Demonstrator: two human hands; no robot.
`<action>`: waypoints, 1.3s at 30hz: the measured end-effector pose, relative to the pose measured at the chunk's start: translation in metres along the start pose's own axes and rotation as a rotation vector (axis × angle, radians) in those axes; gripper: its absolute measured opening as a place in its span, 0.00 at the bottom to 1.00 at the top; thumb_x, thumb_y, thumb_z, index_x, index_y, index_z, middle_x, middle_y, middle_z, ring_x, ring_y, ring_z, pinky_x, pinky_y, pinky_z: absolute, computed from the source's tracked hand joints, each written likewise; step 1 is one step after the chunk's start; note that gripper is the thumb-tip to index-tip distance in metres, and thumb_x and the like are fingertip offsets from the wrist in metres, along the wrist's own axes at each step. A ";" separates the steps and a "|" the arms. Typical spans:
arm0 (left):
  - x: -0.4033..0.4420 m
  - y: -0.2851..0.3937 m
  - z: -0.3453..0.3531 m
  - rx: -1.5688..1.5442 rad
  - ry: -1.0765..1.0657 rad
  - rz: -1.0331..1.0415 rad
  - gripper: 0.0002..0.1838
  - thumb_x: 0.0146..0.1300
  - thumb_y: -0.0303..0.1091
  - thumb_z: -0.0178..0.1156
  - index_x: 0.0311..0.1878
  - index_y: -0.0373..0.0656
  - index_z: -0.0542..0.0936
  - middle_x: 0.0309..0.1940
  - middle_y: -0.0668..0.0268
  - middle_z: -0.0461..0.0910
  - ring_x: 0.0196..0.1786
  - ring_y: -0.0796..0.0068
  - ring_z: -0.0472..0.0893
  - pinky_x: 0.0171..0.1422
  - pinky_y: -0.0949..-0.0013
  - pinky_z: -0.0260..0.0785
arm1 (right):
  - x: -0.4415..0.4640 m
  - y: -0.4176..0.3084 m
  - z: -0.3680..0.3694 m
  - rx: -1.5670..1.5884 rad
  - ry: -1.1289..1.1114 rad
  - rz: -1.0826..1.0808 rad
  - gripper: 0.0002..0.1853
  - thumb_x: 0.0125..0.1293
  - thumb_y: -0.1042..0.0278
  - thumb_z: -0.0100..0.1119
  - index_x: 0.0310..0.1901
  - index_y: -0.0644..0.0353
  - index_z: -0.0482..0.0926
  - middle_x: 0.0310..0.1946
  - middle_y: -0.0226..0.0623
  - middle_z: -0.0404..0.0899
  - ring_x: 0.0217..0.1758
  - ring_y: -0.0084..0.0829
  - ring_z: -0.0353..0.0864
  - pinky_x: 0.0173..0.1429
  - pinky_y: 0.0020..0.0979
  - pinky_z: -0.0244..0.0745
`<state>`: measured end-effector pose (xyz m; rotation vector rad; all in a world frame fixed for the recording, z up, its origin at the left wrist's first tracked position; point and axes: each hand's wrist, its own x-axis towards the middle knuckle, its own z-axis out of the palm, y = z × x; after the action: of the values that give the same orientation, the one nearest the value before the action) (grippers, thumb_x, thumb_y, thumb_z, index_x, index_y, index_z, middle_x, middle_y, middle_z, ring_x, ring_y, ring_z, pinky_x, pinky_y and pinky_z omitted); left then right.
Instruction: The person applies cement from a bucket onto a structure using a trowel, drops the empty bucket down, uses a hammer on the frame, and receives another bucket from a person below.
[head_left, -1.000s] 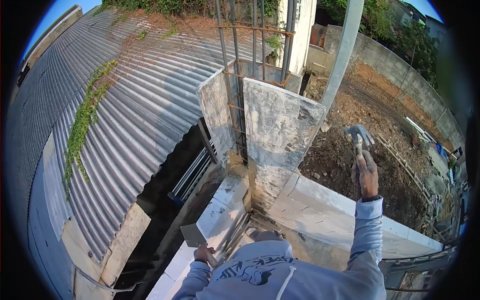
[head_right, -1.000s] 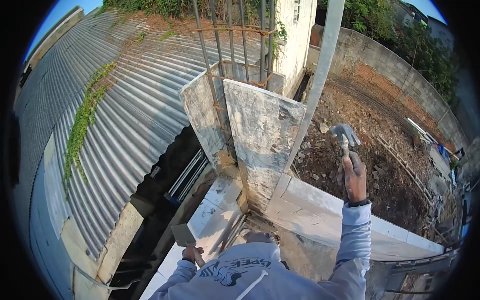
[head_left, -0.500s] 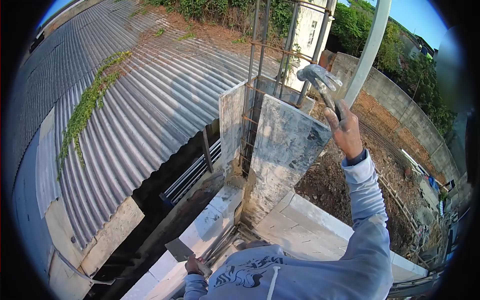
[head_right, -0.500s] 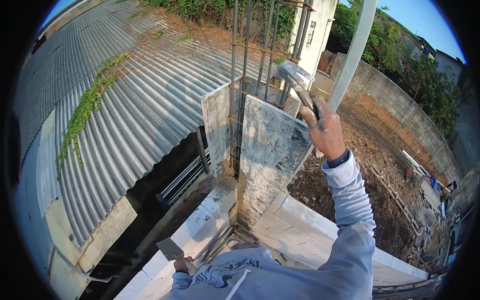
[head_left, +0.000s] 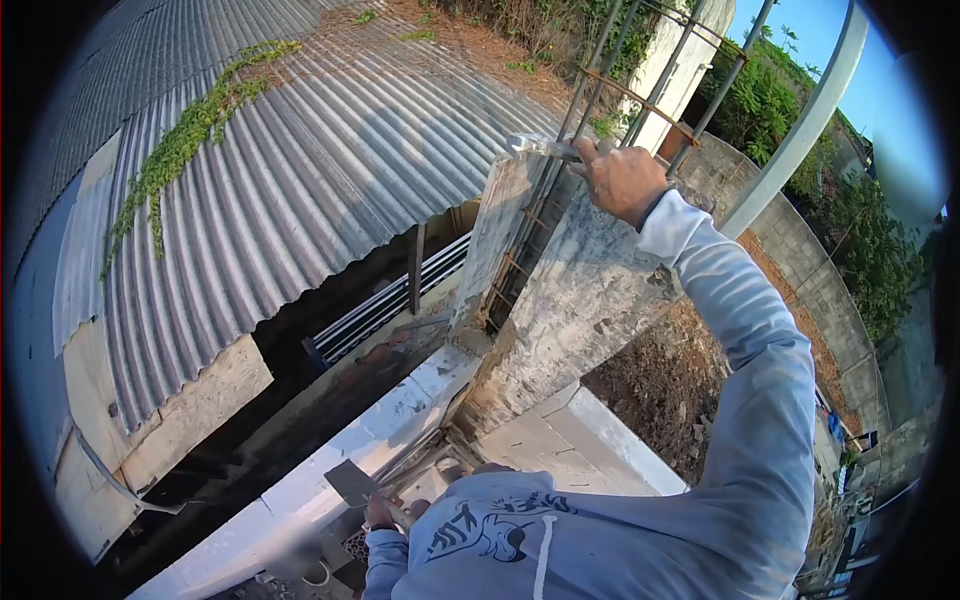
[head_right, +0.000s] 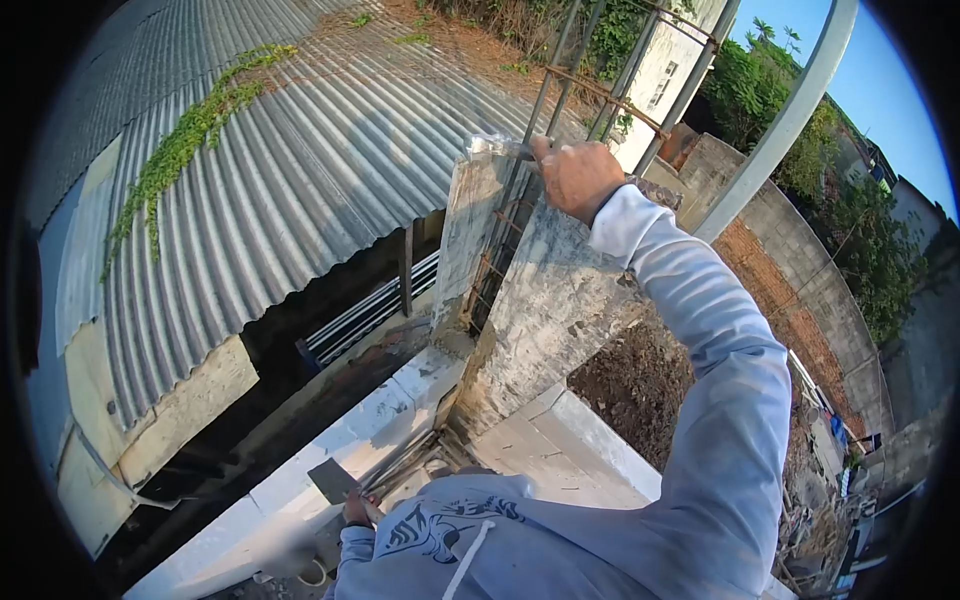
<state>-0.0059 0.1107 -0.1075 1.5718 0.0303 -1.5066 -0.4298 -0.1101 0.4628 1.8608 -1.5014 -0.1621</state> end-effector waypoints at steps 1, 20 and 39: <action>-0.003 -0.002 -0.006 0.008 -0.025 -0.021 0.16 0.56 0.40 0.56 0.39 0.37 0.69 0.23 0.59 0.71 0.20 0.66 0.73 0.23 0.63 0.71 | -0.001 -0.004 0.000 0.028 0.019 -0.035 0.13 0.66 0.66 0.45 0.49 0.61 0.68 0.24 0.47 0.75 0.25 0.46 0.80 0.27 0.44 0.75; 0.005 0.005 -0.065 0.016 0.120 0.015 0.20 0.53 0.43 0.57 0.42 0.37 0.74 0.25 0.59 0.79 0.25 0.64 0.80 0.30 0.63 0.71 | 0.023 0.015 0.026 -0.066 -0.157 0.116 0.15 0.65 0.62 0.50 0.50 0.58 0.70 0.28 0.49 0.80 0.29 0.50 0.82 0.33 0.46 0.78; -0.066 0.037 -0.010 0.087 0.074 -0.052 0.17 0.57 0.47 0.55 0.36 0.40 0.77 0.34 0.60 0.81 0.36 0.69 0.79 0.39 0.69 0.67 | -0.267 -0.236 0.138 1.077 -1.127 0.330 0.21 0.64 0.47 0.53 0.40 0.61 0.77 0.28 0.53 0.79 0.37 0.51 0.80 0.41 0.46 0.71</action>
<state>0.0068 0.1317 -0.0355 1.7080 0.0489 -1.5064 -0.3957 0.0773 0.1314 2.3894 -3.0957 -0.3143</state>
